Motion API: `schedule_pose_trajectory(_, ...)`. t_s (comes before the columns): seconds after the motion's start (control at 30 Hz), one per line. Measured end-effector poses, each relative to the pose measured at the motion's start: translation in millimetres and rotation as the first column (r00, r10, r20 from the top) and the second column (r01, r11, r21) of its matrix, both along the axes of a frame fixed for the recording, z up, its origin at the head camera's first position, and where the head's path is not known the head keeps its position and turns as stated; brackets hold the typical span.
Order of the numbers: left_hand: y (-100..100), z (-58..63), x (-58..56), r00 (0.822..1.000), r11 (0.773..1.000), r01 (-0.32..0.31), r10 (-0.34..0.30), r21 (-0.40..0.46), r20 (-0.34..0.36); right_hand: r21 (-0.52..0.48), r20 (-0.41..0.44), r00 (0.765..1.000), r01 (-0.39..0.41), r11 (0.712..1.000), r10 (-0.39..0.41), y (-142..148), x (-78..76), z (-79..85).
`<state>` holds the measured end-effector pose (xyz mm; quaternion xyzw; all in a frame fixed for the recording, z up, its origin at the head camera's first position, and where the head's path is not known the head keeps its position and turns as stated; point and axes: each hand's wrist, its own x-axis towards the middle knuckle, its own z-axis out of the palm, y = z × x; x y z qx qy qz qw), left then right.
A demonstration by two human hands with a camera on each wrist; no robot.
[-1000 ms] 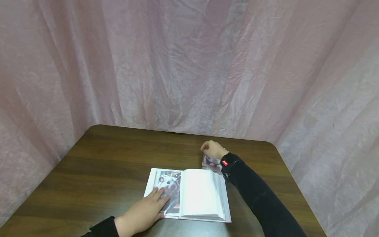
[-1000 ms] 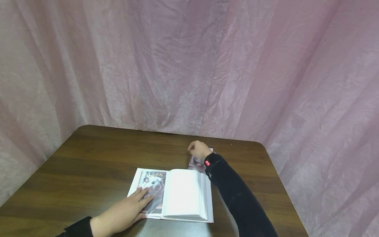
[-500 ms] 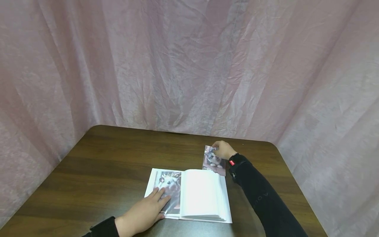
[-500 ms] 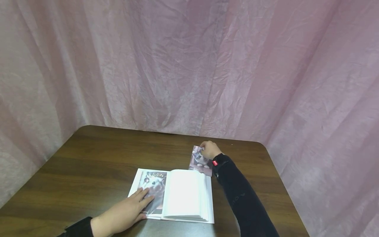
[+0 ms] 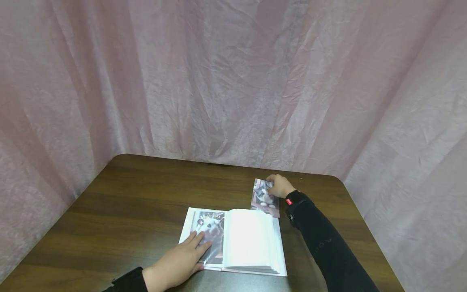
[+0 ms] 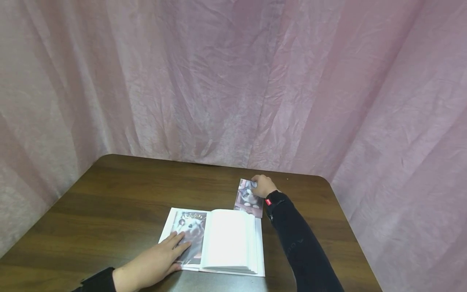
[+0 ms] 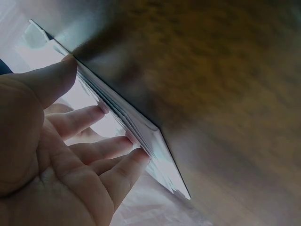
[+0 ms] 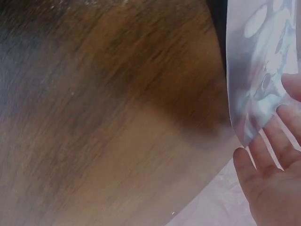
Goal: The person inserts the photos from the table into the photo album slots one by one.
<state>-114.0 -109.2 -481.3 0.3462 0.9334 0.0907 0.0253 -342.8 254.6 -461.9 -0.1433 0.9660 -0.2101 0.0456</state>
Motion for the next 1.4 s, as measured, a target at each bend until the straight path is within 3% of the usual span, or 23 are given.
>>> schedule_pose_trajectory(0.37,-2,2.1,-0.2,1.000,1.000,-0.005,0.005,0.009,0.005,-0.070,-0.159,0.980,0.107,0.992,-0.117,2,-4.6,-1.6)
schedule_pose_trajectory(0.6,2,8.3,-1.8,1.000,0.999,-0.017,0.017,0.044,0.004,-0.145,-0.120,0.984,0.114,0.983,-0.132,5,0.3,7.3)
schedule_pose_trajectory(0.77,20,17.0,-6.5,0.996,0.999,0.047,-0.047,0.002,-0.074,-0.162,-0.132,0.985,0.090,0.983,-0.112,12,4.2,10.8)
schedule_pose_trajectory(0.93,53,29.5,-14.7,0.983,0.991,0.132,-0.135,-0.032,-0.126,-0.173,-0.133,0.986,0.079,0.982,-0.103,20,6.1,13.2)
schedule_pose_trajectory(1.13,86,34.0,-24.0,0.982,0.986,0.162,-0.165,-0.040,-0.092,-0.163,-0.120,0.986,0.093,0.982,-0.114,22,7.5,17.1)
schedule_pose_trajectory(1.4,95,28.5,-28.2,0.991,0.984,0.136,-0.136,-0.119,0.006,-0.185,-0.125,0.989,0.060,0.981,-0.084,15,9.5,34.4)
